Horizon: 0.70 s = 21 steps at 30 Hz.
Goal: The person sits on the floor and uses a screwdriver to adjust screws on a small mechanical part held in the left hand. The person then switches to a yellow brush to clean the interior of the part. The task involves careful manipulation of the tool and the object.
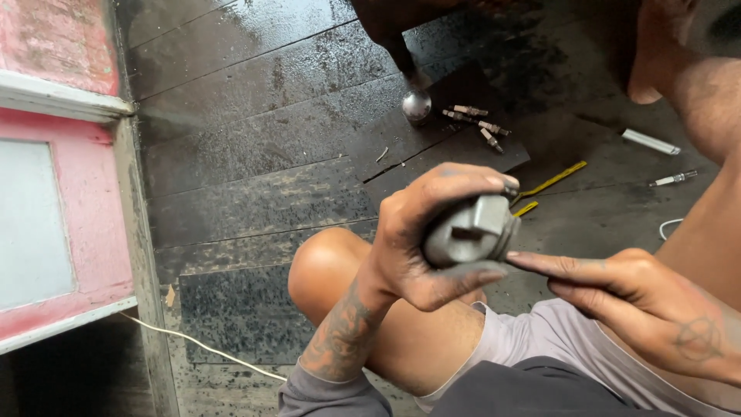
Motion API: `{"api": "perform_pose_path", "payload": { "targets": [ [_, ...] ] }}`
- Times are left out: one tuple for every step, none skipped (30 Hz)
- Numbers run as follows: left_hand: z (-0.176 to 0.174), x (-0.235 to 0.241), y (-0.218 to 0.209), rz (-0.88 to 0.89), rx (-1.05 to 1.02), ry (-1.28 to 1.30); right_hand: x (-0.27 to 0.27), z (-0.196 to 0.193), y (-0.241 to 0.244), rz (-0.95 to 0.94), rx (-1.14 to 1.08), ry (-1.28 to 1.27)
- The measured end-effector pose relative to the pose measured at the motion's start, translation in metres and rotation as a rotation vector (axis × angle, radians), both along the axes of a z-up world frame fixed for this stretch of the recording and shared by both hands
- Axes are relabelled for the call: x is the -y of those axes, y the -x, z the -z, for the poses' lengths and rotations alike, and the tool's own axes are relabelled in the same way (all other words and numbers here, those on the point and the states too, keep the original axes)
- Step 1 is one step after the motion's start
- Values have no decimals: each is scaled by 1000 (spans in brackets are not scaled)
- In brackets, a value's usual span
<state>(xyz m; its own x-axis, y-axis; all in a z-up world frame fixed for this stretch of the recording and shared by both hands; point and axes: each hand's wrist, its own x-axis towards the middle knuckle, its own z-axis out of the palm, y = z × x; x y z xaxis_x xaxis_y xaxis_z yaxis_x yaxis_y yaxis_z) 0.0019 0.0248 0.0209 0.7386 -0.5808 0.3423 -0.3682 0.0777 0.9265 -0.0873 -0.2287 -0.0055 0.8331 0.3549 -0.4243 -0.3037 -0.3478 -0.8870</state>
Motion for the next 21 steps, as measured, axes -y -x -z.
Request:
{"api": "perform_pose_path", "payload": {
  "targets": [
    [3, 0, 0, -1, -3, 0, 0, -1, -1, -1, -3, 0],
    [6, 0, 0, -20, -18, 32, -1, -1, -3, -17, 72, -9],
    [9, 1, 0, -40, -33, 64, 0, -2, -5, -32, 148, -17],
    [10, 0, 0, -36, -33, 63, -1, -2, -7, -29, 148, -18],
    [10, 0, -1, -58, -28, 87, -2, -2, -8, -47, 175, 14],
    [11, 0, -1, -83, -25, 111, -1, -3, -10, -67, 200, 47],
    [11, 0, -2, -83, -27, 111, 0, -2, -12, -67, 198, 47],
    [11, 0, -2, -94, -29, 125, 2, 0, -15, -117, 290, 56],
    [10, -1, -3, -105, -31, 140, 3, 2, -18, -167, 381, 65],
    [9, -1, -2, -106, -31, 139, 3, 2, -19, -168, 381, 64],
    [8, -2, -2, -141, -13, 116, 2, 2, -21, -182, 433, 95],
    [7, -2, -1, -176, 3, 93, 2, 2, -22, -197, 481, 127],
    [7, -3, 0, -178, -1, 93, 2, 1, -24, -198, 477, 126],
    [7, -3, -1, -184, -3, 78, 2, 1, -25, -197, 501, 146],
    [6, -3, -1, -190, -5, 64, 1, 0, -26, -195, 524, 165],
    [7, -3, -1, -191, -6, 64, 2, -1, -28, -197, 524, 165],
    [7, -3, -1, -205, 12, 56, 2, -2, -29, -227, 580, 177],
    [7, -4, -1, -217, 29, 48, 2, -3, -30, -255, 635, 189],
    [8, -4, 0, -217, 28, 47, 2, -3, -30, -255, 634, 189],
    [8, -3, 0, -222, 20, 53, 3, -3, -31, -271, 695, 226],
    [8, -3, 1, -227, 13, 59, 3, -3, -31, -287, 756, 263]
  ]
}}
